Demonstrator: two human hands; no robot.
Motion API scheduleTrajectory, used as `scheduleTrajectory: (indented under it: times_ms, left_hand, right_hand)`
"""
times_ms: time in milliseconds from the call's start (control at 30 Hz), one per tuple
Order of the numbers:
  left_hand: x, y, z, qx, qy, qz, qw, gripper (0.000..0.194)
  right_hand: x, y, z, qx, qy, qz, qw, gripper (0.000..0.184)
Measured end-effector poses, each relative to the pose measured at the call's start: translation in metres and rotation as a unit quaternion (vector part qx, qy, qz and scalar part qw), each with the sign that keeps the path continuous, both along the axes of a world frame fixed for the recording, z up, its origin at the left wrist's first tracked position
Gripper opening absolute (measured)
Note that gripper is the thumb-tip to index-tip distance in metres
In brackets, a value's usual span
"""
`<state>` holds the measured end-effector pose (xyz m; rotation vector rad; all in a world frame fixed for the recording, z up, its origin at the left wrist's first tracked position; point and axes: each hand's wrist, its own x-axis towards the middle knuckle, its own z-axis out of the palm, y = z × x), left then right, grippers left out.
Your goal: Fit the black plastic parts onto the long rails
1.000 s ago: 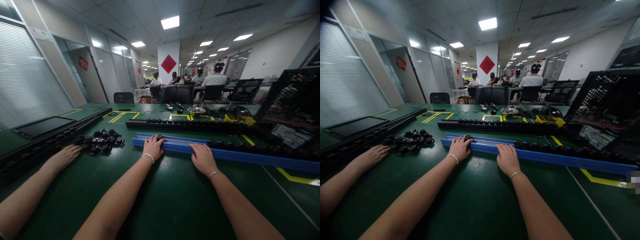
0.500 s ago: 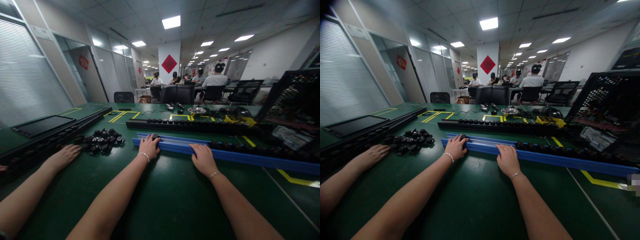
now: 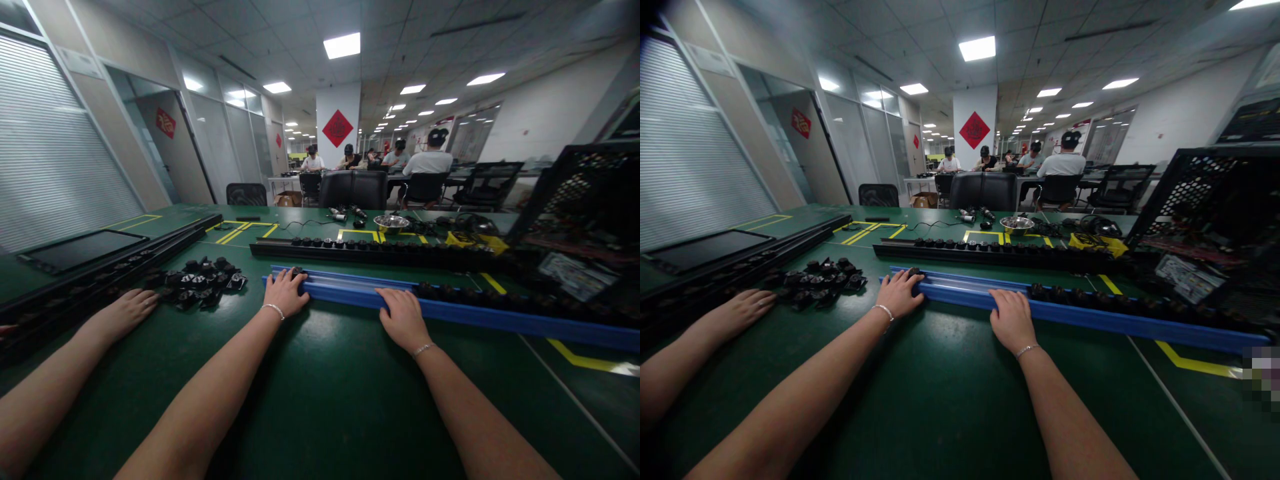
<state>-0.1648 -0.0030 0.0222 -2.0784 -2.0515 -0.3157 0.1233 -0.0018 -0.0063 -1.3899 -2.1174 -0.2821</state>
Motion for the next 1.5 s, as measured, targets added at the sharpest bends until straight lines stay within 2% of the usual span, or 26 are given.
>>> scheduleTrajectory:
  times_ms: [600, 1067, 1500]
  left_hand:
    - [-0.040, 0.001, 0.004, -0.019, 0.000, 0.030, 0.999, 0.051]
    - [-0.050, -0.002, 0.007, -0.018, 0.005, 0.035, 0.999, 0.051]
    - [-0.061, 0.004, 0.000, -0.017, -0.039, 0.039, 0.998, 0.051]
  right_hand:
    - [-0.001, -0.001, 0.001, 0.002, 0.008, -0.001, 1.000, 0.039]
    - [0.000, 0.000, 0.000, 0.003, 0.006, -0.001, 1.000, 0.039]
    - [0.000, -0.001, 0.003, 0.002, 0.003, -0.004, 1.000, 0.039]
